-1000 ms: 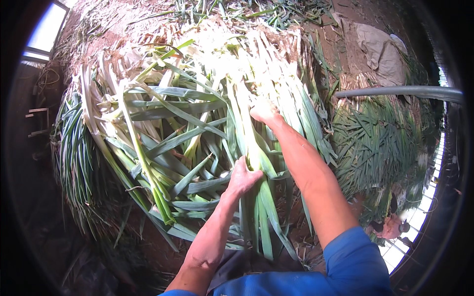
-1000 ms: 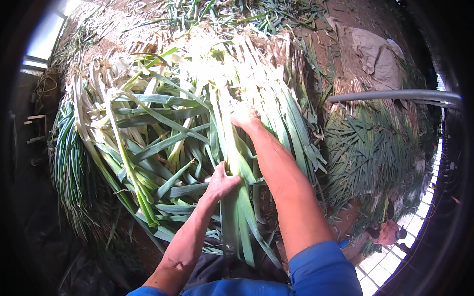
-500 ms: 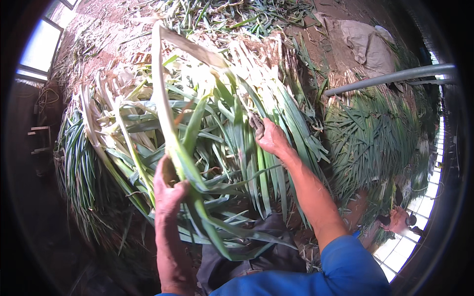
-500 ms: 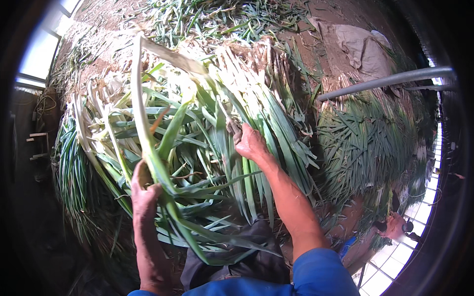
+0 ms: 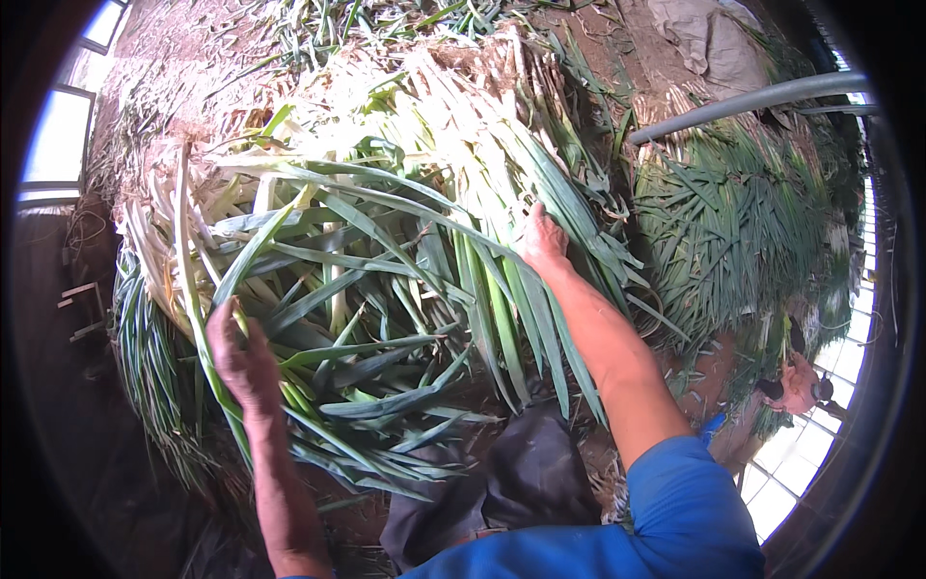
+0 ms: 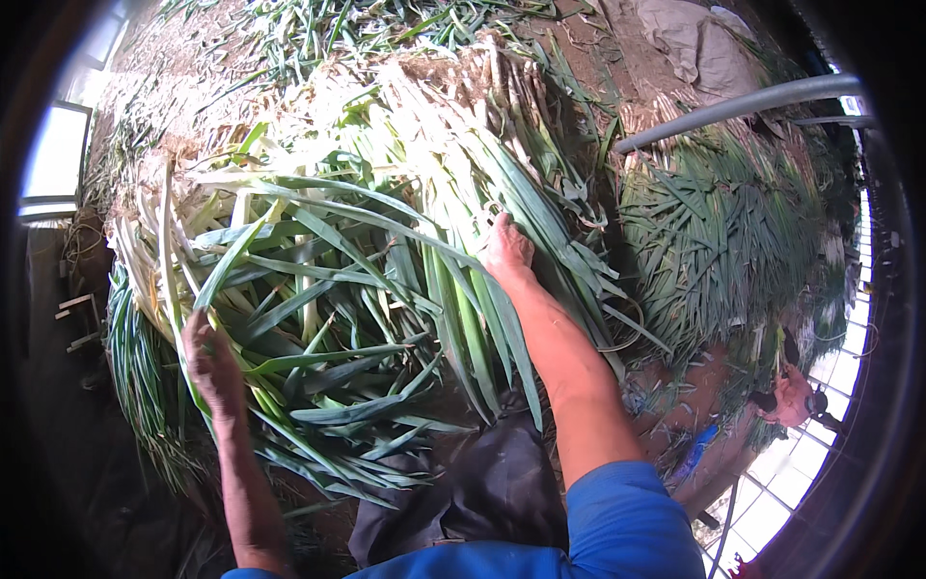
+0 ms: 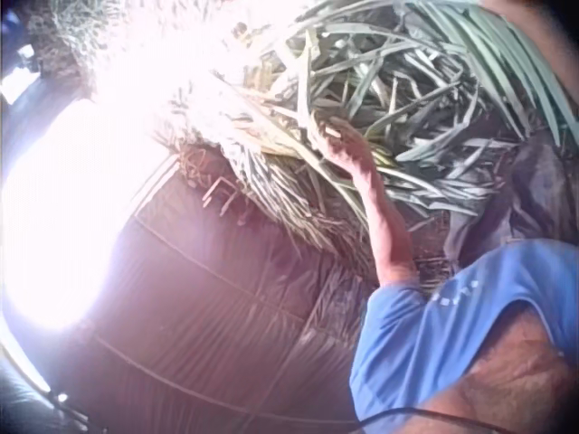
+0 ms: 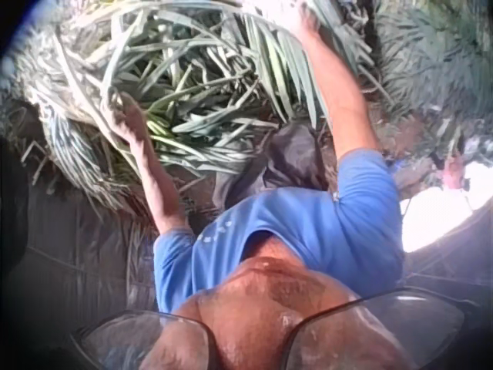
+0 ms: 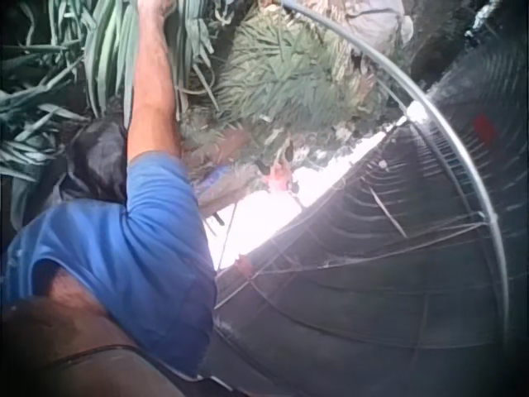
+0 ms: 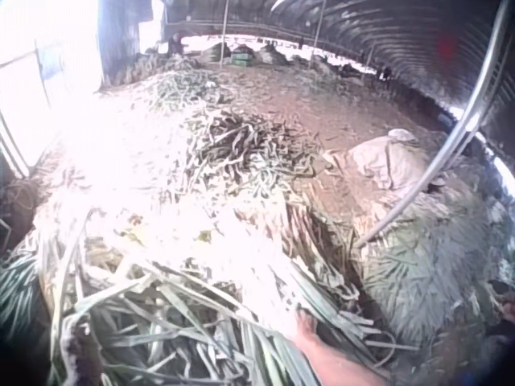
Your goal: The person repeatedly picks up bundles of long green plant stalks from a large pile, separates them by hand, and places them back onto the pile. The hands work continuously to sort and arrange the stalks.
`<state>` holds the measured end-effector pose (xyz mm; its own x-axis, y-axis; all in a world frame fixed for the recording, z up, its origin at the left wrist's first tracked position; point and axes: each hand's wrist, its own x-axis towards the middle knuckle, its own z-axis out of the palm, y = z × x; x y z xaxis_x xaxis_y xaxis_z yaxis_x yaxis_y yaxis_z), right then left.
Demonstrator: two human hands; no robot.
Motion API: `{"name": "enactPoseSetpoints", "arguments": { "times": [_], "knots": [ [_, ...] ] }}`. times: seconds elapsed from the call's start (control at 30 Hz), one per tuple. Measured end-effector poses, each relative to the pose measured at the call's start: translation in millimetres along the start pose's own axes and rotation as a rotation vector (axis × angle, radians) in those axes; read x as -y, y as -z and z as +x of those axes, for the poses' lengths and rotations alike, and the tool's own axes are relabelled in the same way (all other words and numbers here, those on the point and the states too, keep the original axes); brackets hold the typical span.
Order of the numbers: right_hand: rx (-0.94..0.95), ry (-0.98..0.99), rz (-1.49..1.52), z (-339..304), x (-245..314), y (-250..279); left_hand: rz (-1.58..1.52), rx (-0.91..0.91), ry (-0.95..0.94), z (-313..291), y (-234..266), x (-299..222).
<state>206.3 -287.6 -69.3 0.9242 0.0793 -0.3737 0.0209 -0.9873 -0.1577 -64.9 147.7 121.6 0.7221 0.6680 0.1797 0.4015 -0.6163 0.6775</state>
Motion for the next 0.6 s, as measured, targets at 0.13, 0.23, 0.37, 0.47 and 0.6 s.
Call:
{"name": "enactPoseSetpoints", "arguments": {
  "times": [0.13,0.23,0.37,0.47,0.6],
  "knots": [
    [0.063,-0.007,0.091,-10,30,36,-0.634,0.614,0.444,-76,-135,-105],
    [0.144,0.054,0.295,-43,31,65,-0.714,0.784,0.507,-104,-223,-130],
    [0.394,0.163,0.674,-138,68,114,-1.221,0.768,0.547,-122,-278,-116],
    [0.398,0.178,0.512,-186,57,127,-1.294,0.692,1.04,-128,-265,-135],
    [0.357,0.13,0.258,-198,20,93,-1.055,0.789,0.963,-151,-242,-127]
  ]
}}
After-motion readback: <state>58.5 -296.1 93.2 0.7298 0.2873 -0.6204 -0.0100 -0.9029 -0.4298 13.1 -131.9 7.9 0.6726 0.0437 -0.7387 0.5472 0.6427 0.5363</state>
